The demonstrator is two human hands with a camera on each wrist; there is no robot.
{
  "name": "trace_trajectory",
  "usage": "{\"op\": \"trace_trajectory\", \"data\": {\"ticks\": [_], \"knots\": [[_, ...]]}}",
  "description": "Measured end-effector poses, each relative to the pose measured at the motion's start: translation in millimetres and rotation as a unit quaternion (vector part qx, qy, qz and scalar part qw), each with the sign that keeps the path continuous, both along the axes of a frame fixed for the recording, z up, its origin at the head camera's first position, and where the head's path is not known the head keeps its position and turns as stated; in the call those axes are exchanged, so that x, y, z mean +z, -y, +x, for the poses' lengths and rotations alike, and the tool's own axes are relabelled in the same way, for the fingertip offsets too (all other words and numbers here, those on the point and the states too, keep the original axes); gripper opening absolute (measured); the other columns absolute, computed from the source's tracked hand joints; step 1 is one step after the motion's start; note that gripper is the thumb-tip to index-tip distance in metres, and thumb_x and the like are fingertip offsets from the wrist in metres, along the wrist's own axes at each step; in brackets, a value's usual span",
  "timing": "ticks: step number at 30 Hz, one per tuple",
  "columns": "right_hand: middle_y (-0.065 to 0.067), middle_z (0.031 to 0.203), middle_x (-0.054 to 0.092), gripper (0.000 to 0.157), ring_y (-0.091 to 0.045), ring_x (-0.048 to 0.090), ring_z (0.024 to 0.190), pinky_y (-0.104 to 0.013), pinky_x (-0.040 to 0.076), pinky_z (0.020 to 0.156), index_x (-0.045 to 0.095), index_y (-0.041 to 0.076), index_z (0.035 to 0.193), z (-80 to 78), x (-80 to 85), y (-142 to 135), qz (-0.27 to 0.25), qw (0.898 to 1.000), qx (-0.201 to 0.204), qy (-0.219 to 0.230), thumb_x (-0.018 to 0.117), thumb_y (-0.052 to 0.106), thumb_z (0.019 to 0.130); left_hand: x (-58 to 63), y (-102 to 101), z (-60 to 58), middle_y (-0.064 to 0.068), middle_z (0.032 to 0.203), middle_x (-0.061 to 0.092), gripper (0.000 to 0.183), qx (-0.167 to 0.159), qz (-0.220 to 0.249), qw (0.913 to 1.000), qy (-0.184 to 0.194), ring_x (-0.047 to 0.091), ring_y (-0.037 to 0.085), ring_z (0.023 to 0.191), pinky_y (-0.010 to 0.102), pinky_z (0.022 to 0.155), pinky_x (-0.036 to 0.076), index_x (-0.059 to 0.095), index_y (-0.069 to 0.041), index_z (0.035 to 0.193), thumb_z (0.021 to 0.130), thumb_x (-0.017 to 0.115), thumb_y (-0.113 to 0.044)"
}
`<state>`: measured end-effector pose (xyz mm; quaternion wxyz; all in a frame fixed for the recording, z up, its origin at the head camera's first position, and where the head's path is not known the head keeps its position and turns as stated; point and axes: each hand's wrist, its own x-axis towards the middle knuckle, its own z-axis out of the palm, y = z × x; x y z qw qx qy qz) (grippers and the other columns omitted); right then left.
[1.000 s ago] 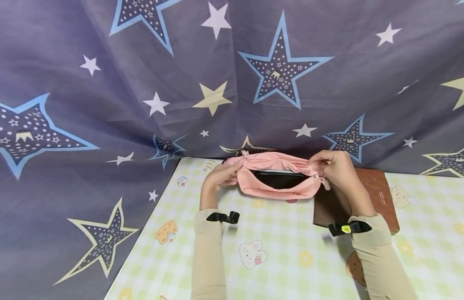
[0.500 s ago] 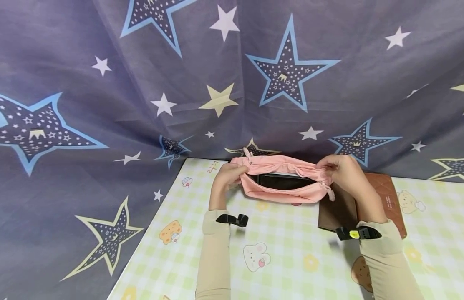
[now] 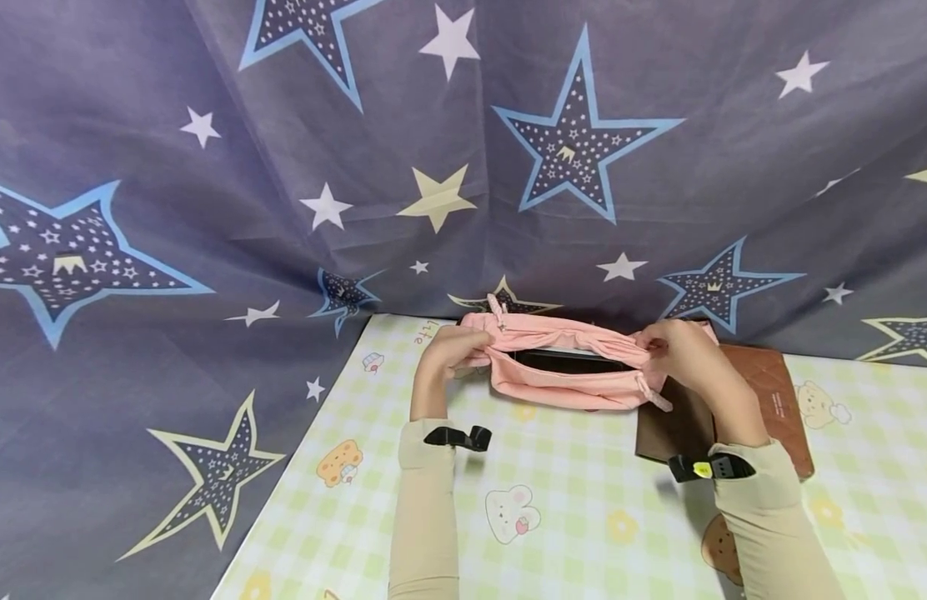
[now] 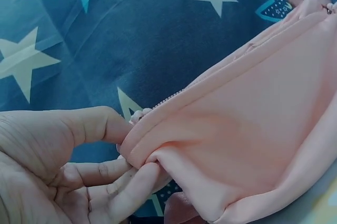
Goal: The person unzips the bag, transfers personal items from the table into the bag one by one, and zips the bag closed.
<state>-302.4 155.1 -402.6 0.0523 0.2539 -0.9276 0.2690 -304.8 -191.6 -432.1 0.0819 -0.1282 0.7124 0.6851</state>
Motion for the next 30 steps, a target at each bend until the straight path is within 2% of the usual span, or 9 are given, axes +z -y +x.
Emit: {"op": "trace_trajectory", "data": {"ticks": [4,8,11,16,19,22,24,25,30], "knots": [[-0.008,0.078,0.07,0.028,-0.021,0.062,0.07,-0.032,0.05,0.06,0.072,0.007,0.084,-0.9,-0.4,-2.5,-0.027,0.998,-0.014,-0.054,0.064,-0.016,0.07,3.8,0.5,1.8,0.002,0.063,0.062,0.012,0.004,0.0,0.9996,-0.027,0.061,0.009,0.053,0.025,0.064,0.059,0.068,0.005,0.088,0.078,0.065,-0.001],[-0.005,0.072,0.067,0.022,-0.014,0.054,0.06,-0.017,0.041,0.05,0.07,0.01,0.077,-2.8,3.4,-5.9,-0.078,0.992,-0.044,-0.085,0.068,-0.012,0.074,10.6,3.9,4.2,0.003,0.063,0.063,0.006,0.01,0.031,0.9973,-0.066,0.063,0.009,0.053,0.022,0.059,0.058,0.068,0.004,0.082,0.079,0.062,0.003],[-0.005,0.073,0.068,0.018,-0.01,0.054,0.059,-0.011,0.041,0.048,0.069,0.01,0.076,-4.8,4.7,-7.4,-0.1,0.988,-0.06,-0.099,0.072,-0.007,0.075,14.0,7.0,5.9,0.003,0.066,0.065,0.006,0.013,0.053,0.9947,-0.087,0.065,0.01,0.058,0.025,0.063,0.059,0.068,0.004,0.083,0.08,0.062,0.003],[-0.007,0.076,0.069,0.014,-0.008,0.056,0.061,-0.008,0.043,0.049,0.07,0.009,0.077,-10.4,-0.6,-5.8,-0.119,0.988,-0.05,-0.085,0.074,-0.004,0.075,9.9,12.7,5.3,0.003,0.068,0.067,0.015,0.033,0.057,0.9939,-0.089,0.067,0.011,0.062,0.037,0.077,0.058,0.067,0.008,0.094,0.081,0.063,0.002],[-0.008,0.077,0.069,0.012,-0.009,0.057,0.061,-0.009,0.043,0.049,0.07,0.007,0.078,-12.6,-4.0,-3.8,-0.124,0.989,-0.037,-0.07,0.074,-0.004,0.076,4.1,14.0,1.6,0.003,0.068,0.067,0.021,0.047,0.058,0.9941,-0.078,0.067,0.011,0.063,0.036,0.076,0.059,0.066,0.01,0.099,0.08,0.065,0.002],[-0.008,0.079,0.07,0.012,-0.012,0.059,0.062,-0.012,0.044,0.05,0.071,0.008,0.081,-11.8,-4.9,-2.7,-0.119,0.991,-0.032,-0.053,0.074,-0.003,0.076,-0.1,13.3,-1.1,0.002,0.069,0.067,0.022,0.055,0.039,0.9957,-0.065,0.066,0.01,0.062,0.03,0.071,0.06,0.067,0.007,0.099,0.079,0.069,-0.003],[-0.008,0.08,0.07,0.013,-0.014,0.06,0.065,-0.013,0.045,0.052,0.072,0.009,0.083,-10.0,-4.3,-2.8,-0.109,0.993,-0.027,-0.039,0.074,-0.002,0.076,-0.4,13.0,-0.7,0.002,0.069,0.067,0.022,0.049,0.015,0.9972,-0.054,0.066,0.01,0.061,0.029,0.07,0.06,0.069,0.004,0.098,0.079,0.071,-0.008],[-0.008,0.081,0.071,0.014,-0.015,0.061,0.067,-0.014,0.046,0.053,0.073,0.01,0.085,-9.1,-3.7,-3.1,-0.103,0.994,-0.025,-0.032,0.074,-0.001,0.076,3.4,12.6,1.6,0.003,0.07,0.067,0.023,0.042,0.0,0.9981,-0.045,0.066,0.011,0.062,0.032,0.073,0.06,0.069,0.004,0.098,0.08,0.072,-0.009],[-0.011,0.085,0.072,0.014,-0.02,0.062,0.075,-0.018,0.048,0.057,0.074,0.009,0.091,-6.1,-1.8,-5.2,-0.072,0.997,-0.01,0.004,0.074,0.003,0.078,7.6,15.5,6.5,0.002,0.07,0.069,0.027,0.001,-0.068,0.9974,-0.026,0.065,0.012,0.064,0.038,0.081,0.058,0.072,-0.001,0.099,0.08,0.074,-0.02]]}}
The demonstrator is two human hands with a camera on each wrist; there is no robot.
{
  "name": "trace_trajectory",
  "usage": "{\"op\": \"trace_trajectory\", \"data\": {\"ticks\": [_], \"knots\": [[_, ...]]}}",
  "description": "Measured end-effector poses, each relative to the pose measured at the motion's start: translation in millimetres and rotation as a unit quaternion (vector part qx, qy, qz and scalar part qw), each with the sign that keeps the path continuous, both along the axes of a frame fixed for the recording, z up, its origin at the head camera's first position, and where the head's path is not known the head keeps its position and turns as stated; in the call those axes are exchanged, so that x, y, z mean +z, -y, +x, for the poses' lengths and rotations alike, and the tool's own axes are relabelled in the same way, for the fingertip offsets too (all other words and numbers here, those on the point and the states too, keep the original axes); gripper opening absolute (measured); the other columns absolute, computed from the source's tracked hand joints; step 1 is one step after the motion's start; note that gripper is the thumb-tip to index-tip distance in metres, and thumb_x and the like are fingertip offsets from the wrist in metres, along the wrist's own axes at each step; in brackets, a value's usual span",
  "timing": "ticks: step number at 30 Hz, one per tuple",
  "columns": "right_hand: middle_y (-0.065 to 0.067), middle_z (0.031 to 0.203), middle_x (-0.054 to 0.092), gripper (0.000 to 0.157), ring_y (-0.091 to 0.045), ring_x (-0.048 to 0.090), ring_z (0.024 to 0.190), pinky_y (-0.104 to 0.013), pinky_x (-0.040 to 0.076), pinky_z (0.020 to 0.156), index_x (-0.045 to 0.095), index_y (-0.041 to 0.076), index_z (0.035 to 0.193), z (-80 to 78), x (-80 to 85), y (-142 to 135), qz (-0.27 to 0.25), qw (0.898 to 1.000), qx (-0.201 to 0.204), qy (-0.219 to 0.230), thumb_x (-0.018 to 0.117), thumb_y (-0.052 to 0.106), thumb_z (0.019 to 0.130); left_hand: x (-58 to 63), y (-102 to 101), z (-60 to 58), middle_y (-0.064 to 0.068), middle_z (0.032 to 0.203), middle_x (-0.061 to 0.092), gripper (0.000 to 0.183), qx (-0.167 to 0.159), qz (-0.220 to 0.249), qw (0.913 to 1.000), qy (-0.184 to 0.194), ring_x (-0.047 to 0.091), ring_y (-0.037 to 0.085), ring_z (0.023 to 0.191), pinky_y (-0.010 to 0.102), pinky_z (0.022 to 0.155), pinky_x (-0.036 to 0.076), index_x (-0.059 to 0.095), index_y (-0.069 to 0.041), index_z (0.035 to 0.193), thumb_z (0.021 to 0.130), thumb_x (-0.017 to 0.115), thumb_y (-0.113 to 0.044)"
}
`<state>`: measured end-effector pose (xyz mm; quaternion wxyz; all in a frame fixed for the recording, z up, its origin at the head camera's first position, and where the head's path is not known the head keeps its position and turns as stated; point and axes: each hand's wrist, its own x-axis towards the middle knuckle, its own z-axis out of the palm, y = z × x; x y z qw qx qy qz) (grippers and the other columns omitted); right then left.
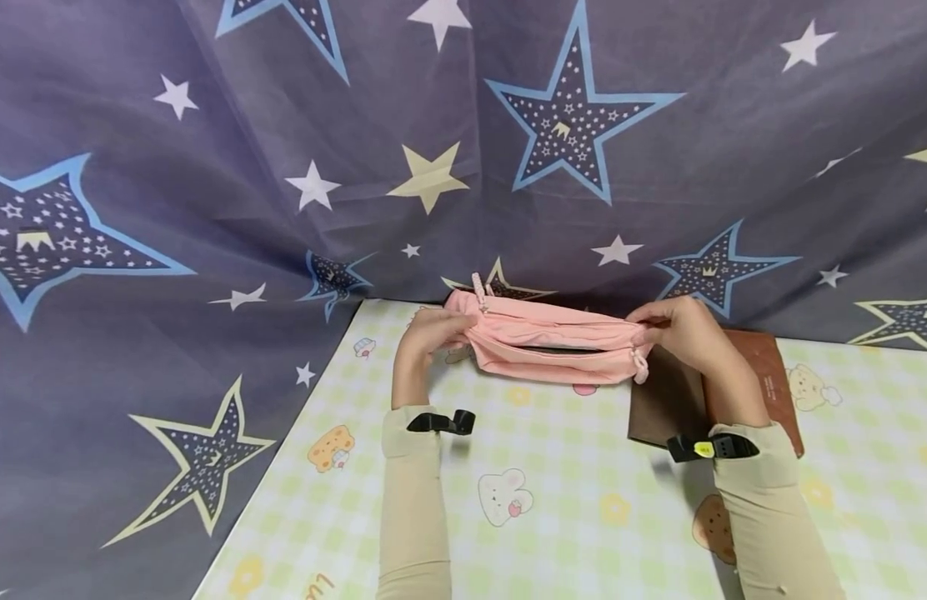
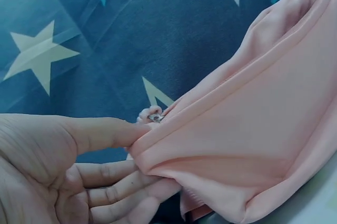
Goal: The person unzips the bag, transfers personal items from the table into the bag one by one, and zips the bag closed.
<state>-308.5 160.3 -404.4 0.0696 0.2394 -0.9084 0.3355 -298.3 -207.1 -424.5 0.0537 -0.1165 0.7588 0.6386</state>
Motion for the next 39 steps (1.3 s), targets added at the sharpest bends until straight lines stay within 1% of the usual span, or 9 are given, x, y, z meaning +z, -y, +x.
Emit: {"op": "trace_trajectory", "data": {"ticks": [3,6,12,16,20,25,33,36,39], "knots": [[-0.011,0.083,0.072,0.012,-0.017,0.061,0.071,-0.017,0.047,0.056,0.074,0.007,0.089,0.3,-0.2,0.3,-0.001,1.0,0.003,-0.002,0.073,0.002,0.078,-0.8,-1.0,-1.1,0.001,0.068,0.068,0.028,-0.001,-0.017,0.9998,-0.005,0.065,0.011,0.061,0.04,0.08,0.058,0.072,-0.002,0.096,0.079,0.076,-0.024],[-0.014,0.084,0.071,0.011,-0.009,0.058,0.067,-0.012,0.045,0.054,0.073,0.003,0.088,-0.4,-1.3,2.0,-0.03,0.999,0.003,-0.017,0.072,-0.002,0.078,0.6,-6.2,-2.2,0.0,0.063,0.066,0.024,0.017,-0.016,0.9995,-0.023,0.062,0.011,0.056,0.04,0.075,0.058,0.071,0.001,0.089,0.079,0.075,-0.021],[-0.016,0.084,0.07,0.009,-0.002,0.053,0.06,-0.012,0.044,0.05,0.072,0.0,0.089,-3.5,-4.5,2.6,-0.07,0.997,-0.007,-0.014,0.067,-0.003,0.082,-2.4,-17.1,-8.2,-0.004,0.055,0.063,0.02,0.085,0.034,0.9944,-0.054,0.061,0.007,0.049,0.019,0.05,0.052,0.071,0.003,0.091,0.08,0.073,-0.013],[-0.016,0.085,0.07,0.009,-0.004,0.054,0.059,-0.015,0.045,0.051,0.071,0.001,0.092,-7.1,-9.4,2.1,-0.054,0.998,-0.019,-0.004,0.066,0.0,0.085,-8.8,-19.9,-11.9,-0.005,0.054,0.062,0.025,0.106,0.057,0.9918,-0.042,0.06,0.006,0.048,0.017,0.047,0.049,0.071,0.002,0.094,0.078,0.076,-0.018],[-0.016,0.084,0.07,0.009,-0.007,0.058,0.061,-0.016,0.047,0.053,0.071,0.001,0.093,-8.8,-11.3,-0.4,-0.049,0.999,-0.015,0.007,0.067,0.003,0.084,-12.7,-19.1,-12.5,-0.004,0.057,0.062,0.028,0.105,0.058,0.9923,-0.029,0.059,0.006,0.049,0.019,0.051,0.051,0.071,0.0,0.094,0.078,0.077,-0.022],[-0.014,0.083,0.07,0.011,-0.014,0.062,0.067,-0.017,0.049,0.056,0.071,0.002,0.094,-8.3,-8.7,-4.1,-0.037,0.999,0.008,0.026,0.068,0.002,0.084,-14.2,-16.3,-11.9,-0.004,0.062,0.063,0.03,0.089,0.05,0.9947,-0.008,0.059,0.005,0.052,0.029,0.067,0.056,0.071,-0.003,0.097,0.078,0.077,-0.025],[-0.017,0.092,0.071,0.022,-0.026,0.066,0.083,-0.019,0.055,0.066,0.07,0.0,0.1,-6.1,-2.7,-12.6,-0.003,0.998,0.052,0.036,0.07,-0.005,0.079,-15.1,-15.8,-11.7,-0.003,0.068,0.063,0.032,0.086,0.04,0.9954,0.012,0.059,0.007,0.058,0.041,0.088,0.054,0.071,-0.005,0.1,0.08,0.076,-0.029],[-0.018,0.091,0.07,0.024,-0.03,0.066,0.083,-0.026,0.057,0.067,0.07,-0.003,0.1,-4.0,-0.8,-13.6,0.008,0.998,0.048,0.036,0.074,-0.002,0.076,-15.5,-16.3,-11.7,-0.003,0.068,0.063,0.032,0.086,0.041,0.9954,0.013,0.059,0.007,0.058,0.041,0.088,0.053,0.071,-0.005,0.1,0.079,0.076,-0.028],[-0.016,0.087,0.068,0.028,-0.029,0.064,0.08,-0.029,0.055,0.065,0.07,-0.001,0.1,-3.3,0.7,-11.8,0.034,0.998,0.027,0.041,0.078,0.004,0.074,-15.7,-16.1,-11.1,-0.003,0.067,0.062,0.031,0.086,0.043,0.9953,0.01,0.057,0.006,0.056,0.037,0.08,0.055,0.071,-0.004,0.099,0.079,0.076,-0.027]]}}
